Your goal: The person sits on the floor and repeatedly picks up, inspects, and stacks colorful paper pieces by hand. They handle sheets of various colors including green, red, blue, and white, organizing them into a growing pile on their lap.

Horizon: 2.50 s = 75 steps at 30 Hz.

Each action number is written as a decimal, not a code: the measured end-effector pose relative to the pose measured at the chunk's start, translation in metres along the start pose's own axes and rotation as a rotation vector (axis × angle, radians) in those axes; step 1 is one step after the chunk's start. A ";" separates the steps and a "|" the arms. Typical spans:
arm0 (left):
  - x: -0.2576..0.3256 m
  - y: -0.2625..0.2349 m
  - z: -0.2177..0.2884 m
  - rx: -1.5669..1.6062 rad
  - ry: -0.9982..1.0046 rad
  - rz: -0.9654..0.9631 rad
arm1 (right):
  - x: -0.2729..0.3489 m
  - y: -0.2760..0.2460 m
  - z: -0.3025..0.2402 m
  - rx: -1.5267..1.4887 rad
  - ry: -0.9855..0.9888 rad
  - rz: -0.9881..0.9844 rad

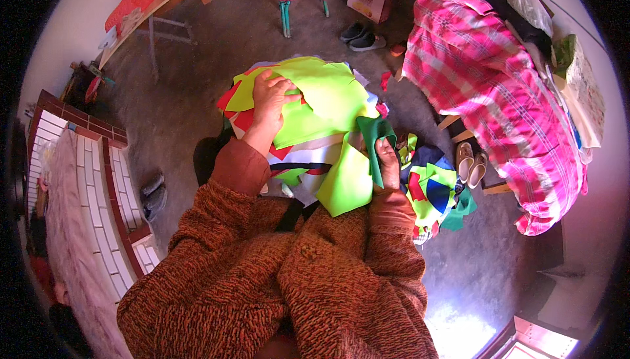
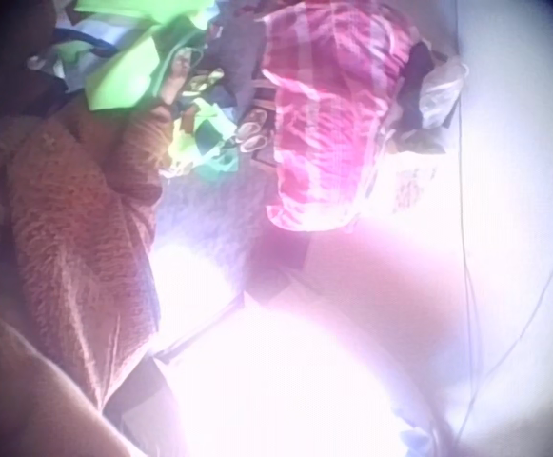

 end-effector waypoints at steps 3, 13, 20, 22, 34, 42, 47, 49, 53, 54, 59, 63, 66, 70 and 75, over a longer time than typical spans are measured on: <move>0.003 -0.013 0.005 -0.374 0.393 0.047 | 0.001 0.004 0.000 -0.020 0.001 0.008; 0.012 -0.012 -0.028 -1.633 0.710 -0.471 | -0.001 -0.004 0.001 -0.034 0.006 -0.006; 0.010 -0.014 -0.026 -1.561 0.716 -0.487 | 0.002 0.006 -0.004 0.064 -0.005 0.086; 0.026 -0.010 -0.015 -1.329 0.861 -0.445 | 0.000 0.004 -0.004 0.059 -0.007 0.037; 0.129 0.024 -0.035 -0.769 0.540 -0.966 | 0.003 0.005 -0.007 0.029 0.011 0.039; 0.134 0.004 -0.038 -0.874 0.511 -1.029 | 0.001 0.006 -0.005 -0.128 0.053 -0.088; 0.139 -0.005 0.012 -0.713 0.854 -0.981 | 0.003 0.004 -0.007 -0.078 0.075 -0.033; 0.138 -0.012 0.036 -0.628 0.851 -0.912 | 0.002 0.005 -0.006 -0.079 0.073 -0.039; 0.123 -0.032 0.078 -0.556 0.764 -0.864 | 0.003 0.006 -0.004 -0.067 0.035 -0.043; 0.123 -0.032 0.092 -0.500 0.733 -0.841 | 0.002 0.007 -0.005 -0.063 0.047 -0.050; 0.065 -0.044 0.095 -0.678 0.739 -0.774 | 0.002 0.004 -0.004 -0.058 0.076 -0.048; -0.007 -0.072 0.042 -0.984 0.650 -0.710 | 0.001 0.004 -0.003 -0.049 0.082 -0.033; -0.013 -0.079 0.029 -1.144 0.755 -0.655 | 0.003 0.007 -0.005 -0.041 0.054 -0.042; -0.012 -0.075 0.040 -1.047 0.975 -0.596 | 0.003 0.008 -0.006 -0.023 0.070 0.009; -0.017 -0.076 0.051 -1.288 0.973 -0.561 | 0.001 0.004 -0.003 0.003 0.075 0.011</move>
Point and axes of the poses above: each hand's wrist, its own x-axis away from the middle knuckle, its own y-axis out of the palm, z = x × y, the point moved 3 cm from there along -x, towards the middle knuckle, and after that the axes turned 3 degrees about x, right-handed, at the moved point
